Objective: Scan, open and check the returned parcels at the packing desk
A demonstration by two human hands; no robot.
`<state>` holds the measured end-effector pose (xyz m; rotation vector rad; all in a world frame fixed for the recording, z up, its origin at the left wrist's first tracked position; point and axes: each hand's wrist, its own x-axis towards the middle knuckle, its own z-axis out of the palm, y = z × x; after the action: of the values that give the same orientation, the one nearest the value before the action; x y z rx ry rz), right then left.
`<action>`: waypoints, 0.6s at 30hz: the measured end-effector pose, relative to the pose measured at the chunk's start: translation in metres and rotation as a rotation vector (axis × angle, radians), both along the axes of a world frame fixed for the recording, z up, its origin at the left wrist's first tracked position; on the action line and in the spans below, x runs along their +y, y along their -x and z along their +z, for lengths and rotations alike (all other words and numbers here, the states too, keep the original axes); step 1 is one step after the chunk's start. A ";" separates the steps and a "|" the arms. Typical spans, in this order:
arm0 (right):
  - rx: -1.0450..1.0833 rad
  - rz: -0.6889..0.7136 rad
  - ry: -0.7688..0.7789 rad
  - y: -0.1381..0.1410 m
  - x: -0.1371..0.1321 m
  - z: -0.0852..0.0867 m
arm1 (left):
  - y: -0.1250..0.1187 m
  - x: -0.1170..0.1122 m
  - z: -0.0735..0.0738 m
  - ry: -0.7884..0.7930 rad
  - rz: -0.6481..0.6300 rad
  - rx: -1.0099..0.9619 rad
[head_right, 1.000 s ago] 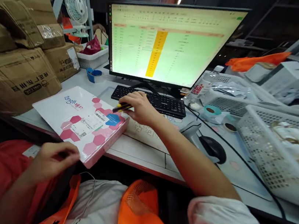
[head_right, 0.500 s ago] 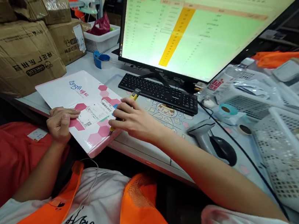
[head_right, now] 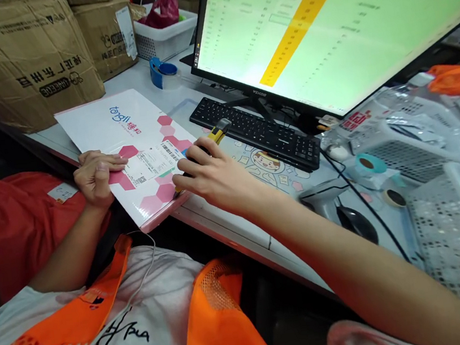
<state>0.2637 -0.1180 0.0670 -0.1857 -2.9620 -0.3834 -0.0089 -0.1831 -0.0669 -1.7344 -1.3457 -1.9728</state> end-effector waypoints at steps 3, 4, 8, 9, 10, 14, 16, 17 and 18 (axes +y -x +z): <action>-0.021 -0.013 0.002 0.000 0.000 0.003 | 0.002 0.002 -0.001 0.019 0.020 0.017; -0.028 -0.018 -0.009 0.000 0.002 0.004 | 0.002 0.003 -0.002 0.042 0.039 0.025; -0.062 -0.045 -0.084 -0.003 0.018 0.006 | 0.004 0.008 -0.006 0.162 0.109 0.056; -0.065 -0.052 -0.090 -0.005 0.025 0.006 | 0.005 0.008 -0.007 0.161 0.107 0.059; -0.062 -0.064 -0.090 -0.009 0.034 0.007 | 0.006 0.008 -0.007 0.147 0.096 0.066; -0.025 -0.170 -0.077 -0.043 0.074 0.006 | 0.009 0.007 -0.005 0.116 0.072 0.101; 0.011 -0.263 -0.083 -0.064 0.087 0.005 | 0.009 0.006 -0.004 0.138 0.081 0.116; 0.045 -0.313 -0.092 -0.073 0.090 0.005 | 0.008 0.005 -0.004 0.149 0.084 0.126; 0.088 -0.358 -0.107 -0.080 0.090 0.004 | 0.007 0.005 -0.003 0.156 0.087 0.134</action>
<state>0.3435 -0.0285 0.0709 -0.7046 -2.8068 -0.5578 -0.0155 -0.1783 -0.0699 -1.8052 -1.5354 -1.7149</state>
